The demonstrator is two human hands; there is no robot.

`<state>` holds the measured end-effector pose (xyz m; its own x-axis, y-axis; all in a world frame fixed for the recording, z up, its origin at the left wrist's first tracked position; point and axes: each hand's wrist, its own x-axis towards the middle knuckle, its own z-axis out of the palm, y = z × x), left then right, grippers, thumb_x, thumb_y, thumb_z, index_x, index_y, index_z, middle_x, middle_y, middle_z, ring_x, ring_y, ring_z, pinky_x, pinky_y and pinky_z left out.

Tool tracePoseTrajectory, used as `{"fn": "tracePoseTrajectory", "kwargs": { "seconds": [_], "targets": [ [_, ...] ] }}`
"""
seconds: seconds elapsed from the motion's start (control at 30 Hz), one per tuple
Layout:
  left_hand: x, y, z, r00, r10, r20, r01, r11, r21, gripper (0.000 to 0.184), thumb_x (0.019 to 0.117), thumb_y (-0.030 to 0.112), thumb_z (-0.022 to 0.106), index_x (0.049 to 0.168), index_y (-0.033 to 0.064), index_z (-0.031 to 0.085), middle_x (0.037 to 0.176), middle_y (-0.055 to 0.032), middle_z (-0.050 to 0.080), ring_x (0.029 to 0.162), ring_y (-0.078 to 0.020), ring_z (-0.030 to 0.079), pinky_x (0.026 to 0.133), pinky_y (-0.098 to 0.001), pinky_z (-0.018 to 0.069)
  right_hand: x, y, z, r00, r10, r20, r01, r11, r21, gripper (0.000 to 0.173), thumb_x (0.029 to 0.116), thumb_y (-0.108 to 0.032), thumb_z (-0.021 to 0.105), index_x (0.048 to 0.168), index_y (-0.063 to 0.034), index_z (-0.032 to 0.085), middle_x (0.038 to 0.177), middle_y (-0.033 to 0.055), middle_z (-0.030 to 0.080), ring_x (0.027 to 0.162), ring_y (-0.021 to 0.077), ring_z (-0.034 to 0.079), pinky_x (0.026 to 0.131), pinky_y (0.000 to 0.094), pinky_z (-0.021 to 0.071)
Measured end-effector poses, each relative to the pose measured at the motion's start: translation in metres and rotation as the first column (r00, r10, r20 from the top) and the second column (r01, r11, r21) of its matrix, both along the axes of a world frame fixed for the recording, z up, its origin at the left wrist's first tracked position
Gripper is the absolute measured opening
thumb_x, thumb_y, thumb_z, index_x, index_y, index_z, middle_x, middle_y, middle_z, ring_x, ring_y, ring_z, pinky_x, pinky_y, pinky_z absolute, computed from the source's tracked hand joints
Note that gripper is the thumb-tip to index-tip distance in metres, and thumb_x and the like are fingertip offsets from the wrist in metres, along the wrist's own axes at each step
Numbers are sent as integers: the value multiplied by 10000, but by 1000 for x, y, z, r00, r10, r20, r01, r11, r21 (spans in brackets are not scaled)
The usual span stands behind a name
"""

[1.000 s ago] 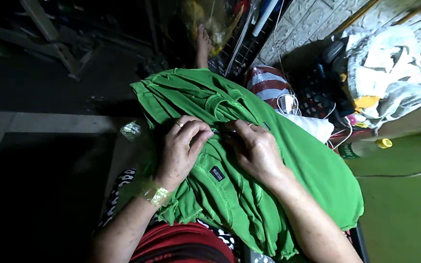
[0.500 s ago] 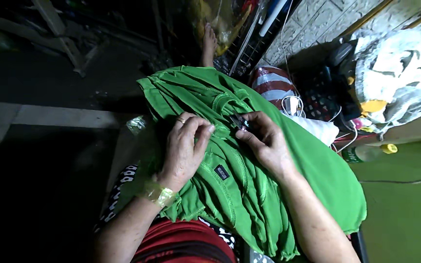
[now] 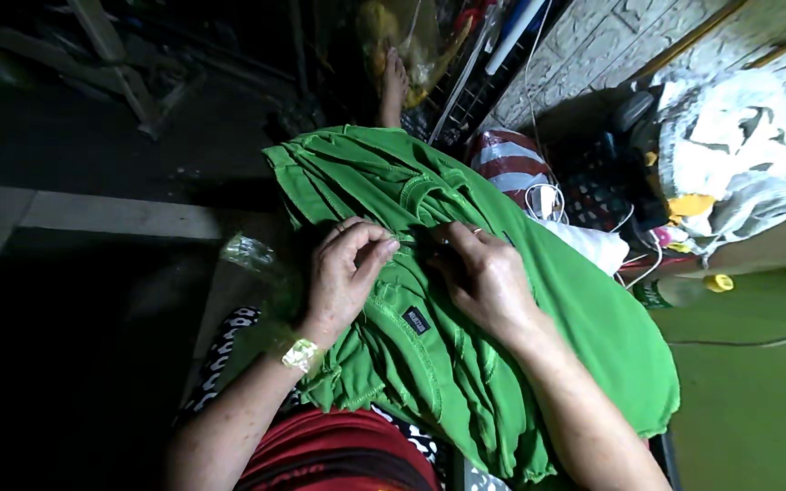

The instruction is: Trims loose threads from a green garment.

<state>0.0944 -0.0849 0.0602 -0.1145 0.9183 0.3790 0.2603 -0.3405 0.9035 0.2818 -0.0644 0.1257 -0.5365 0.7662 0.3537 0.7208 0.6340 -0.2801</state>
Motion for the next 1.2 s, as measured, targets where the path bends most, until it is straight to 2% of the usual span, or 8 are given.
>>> {"fn": "tracePoseTrajectory", "kwargs": {
  "seconds": [0.2, 0.3, 0.47, 0.5, 0.57, 0.67, 0.83, 1.2],
  "targets": [
    [-1, -1, -2, 1000, -12, -24, 12, 1000, 2, 175, 1005, 136, 616, 1030, -27, 674, 980, -67, 665, 828, -33, 655, 785, -186, 564, -2, 9, -10, 998, 52, -32, -50, 996, 73, 145, 931, -47, 624, 1036, -15, 719, 815, 143, 685, 713, 306, 679, 626, 465, 527],
    [-2, -3, 2, 998, -3, 67, 10, 995, -104, 176, 1061, 129, 510, 1095, -32, 569, 931, -53, 673, 788, -33, 675, 768, -210, 583, 2, 9, -10, 992, 5, -128, -10, 999, -44, 169, 959, -55, 615, 1092, 29, 676, 834, 140, 687, 697, 263, 674, 636, 443, 562],
    [-7, -6, 1, 986, -65, 153, 78, 994, -80, 126, 1052, 92, 506, 1074, -22, 556, 872, -6, 642, 733, 4, 632, 720, -169, 560, 13, 7, -6, 936, -37, -349, -70, 955, -289, 225, 955, -77, 656, 1154, 20, 615, 896, 55, 663, 707, 26, 612, 649, 175, 534],
    [-8, -6, -1, 981, -83, 173, 95, 994, -60, 117, 1045, 90, 514, 1072, -13, 563, 873, 10, 643, 736, 13, 632, 719, -163, 561, 15, 8, -6, 941, 4, -340, -100, 958, -267, 220, 942, -71, 666, 1137, 25, 631, 916, 62, 670, 740, 34, 621, 681, 181, 539],
    [-9, -6, -4, 976, -101, 191, 109, 994, -30, 110, 1030, 85, 540, 1068, -5, 591, 886, 23, 648, 746, 20, 633, 723, -154, 560, 14, 10, -4, 971, 83, -226, -123, 978, -167, 227, 915, -79, 689, 1117, 23, 679, 953, 111, 701, 808, 150, 670, 752, 318, 574],
    [-7, -5, -10, 984, -102, 149, 96, 994, 45, 139, 1010, 94, 585, 1039, -35, 632, 960, -17, 639, 785, 12, 629, 735, -154, 562, 0, 7, -1, 994, 103, -22, -103, 995, 0, 186, 909, -80, 678, 1082, -19, 707, 887, 135, 703, 777, 291, 695, 686, 481, 559],
    [-5, -6, -13, 995, -63, 72, 56, 994, 93, 160, 988, 107, 624, 1005, -47, 663, 1019, -58, 642, 836, 2, 631, 763, -150, 556, -11, 8, -6, 990, 103, 98, -120, 976, 184, 195, 934, -58, 612, 1082, -46, 739, 831, 153, 693, 730, 319, 686, 613, 454, 512],
    [-5, -7, -11, 998, -54, -11, 55, 995, 84, 175, 994, 140, 624, 990, -28, 673, 1028, -57, 649, 867, -8, 633, 795, -160, 548, -6, 12, -15, 990, 136, -22, -131, 979, 158, 165, 946, -45, 598, 1048, -33, 728, 846, 140, 705, 756, 297, 699, 633, 445, 528]
  ]
}}
